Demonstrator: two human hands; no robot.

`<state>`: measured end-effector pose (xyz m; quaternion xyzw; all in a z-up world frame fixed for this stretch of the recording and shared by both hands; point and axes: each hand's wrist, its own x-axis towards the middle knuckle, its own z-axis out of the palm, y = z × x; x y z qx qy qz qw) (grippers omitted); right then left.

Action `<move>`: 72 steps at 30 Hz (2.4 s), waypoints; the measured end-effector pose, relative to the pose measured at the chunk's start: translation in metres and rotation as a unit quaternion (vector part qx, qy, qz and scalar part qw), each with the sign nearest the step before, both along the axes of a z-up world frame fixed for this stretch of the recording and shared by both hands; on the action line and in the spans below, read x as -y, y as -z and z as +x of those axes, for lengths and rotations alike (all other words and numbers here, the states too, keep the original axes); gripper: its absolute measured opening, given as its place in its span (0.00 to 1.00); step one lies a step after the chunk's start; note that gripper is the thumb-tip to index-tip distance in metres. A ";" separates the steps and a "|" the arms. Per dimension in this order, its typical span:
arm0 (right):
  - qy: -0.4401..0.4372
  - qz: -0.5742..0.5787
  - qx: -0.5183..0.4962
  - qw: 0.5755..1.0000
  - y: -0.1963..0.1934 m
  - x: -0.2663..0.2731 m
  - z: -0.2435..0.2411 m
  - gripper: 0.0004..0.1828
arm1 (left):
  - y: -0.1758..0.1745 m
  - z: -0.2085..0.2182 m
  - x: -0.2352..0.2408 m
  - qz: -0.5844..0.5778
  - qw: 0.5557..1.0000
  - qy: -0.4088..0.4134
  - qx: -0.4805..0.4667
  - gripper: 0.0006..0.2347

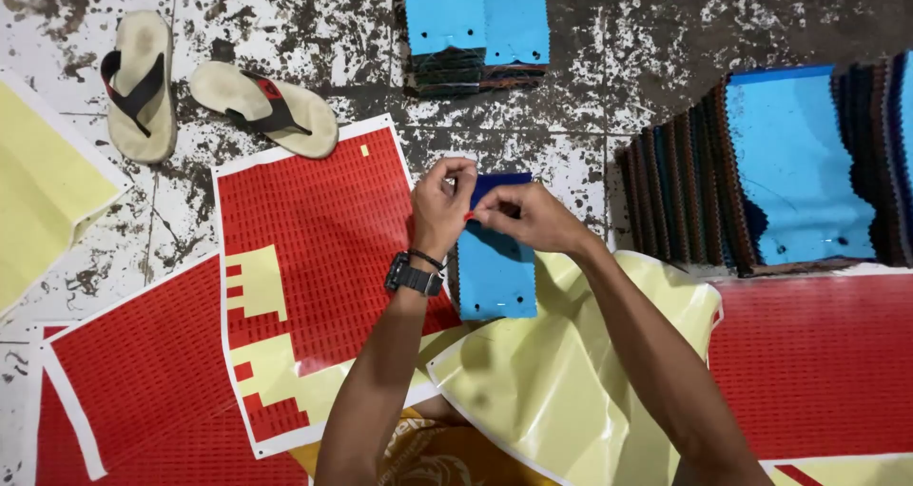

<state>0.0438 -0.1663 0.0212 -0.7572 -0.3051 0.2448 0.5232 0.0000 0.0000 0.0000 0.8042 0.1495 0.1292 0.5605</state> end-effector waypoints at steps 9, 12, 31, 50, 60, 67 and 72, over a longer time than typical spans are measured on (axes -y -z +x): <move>0.077 -0.120 0.068 0.987 0.026 -0.003 0.018 0.06 | -0.009 -0.018 -0.029 0.081 0.992 -0.088 -0.034 0.06; 0.081 -0.124 0.085 0.985 0.033 -0.010 0.021 0.06 | 0.038 -0.020 -0.041 0.218 0.974 -0.028 0.047 0.06; 0.114 -0.258 0.091 0.955 0.041 -0.017 0.022 0.07 | 0.040 -0.021 -0.032 0.529 0.837 0.104 0.096 0.14; 0.003 -0.144 0.403 0.904 0.041 0.017 0.011 0.05 | 0.010 -0.013 -0.040 -0.144 0.989 -0.016 0.026 0.09; -0.023 0.017 -0.010 1.000 -0.017 -0.009 0.003 0.05 | -0.007 0.013 -0.001 -0.167 0.986 -0.001 0.009 0.07; -0.020 -0.014 -0.014 1.000 0.013 0.003 0.009 0.05 | -0.025 0.004 -0.006 -0.052 0.995 -0.083 -0.013 0.08; 0.030 -0.105 0.067 0.992 0.009 -0.005 0.020 0.07 | -0.007 -0.005 -0.027 0.010 0.996 -0.069 0.050 0.08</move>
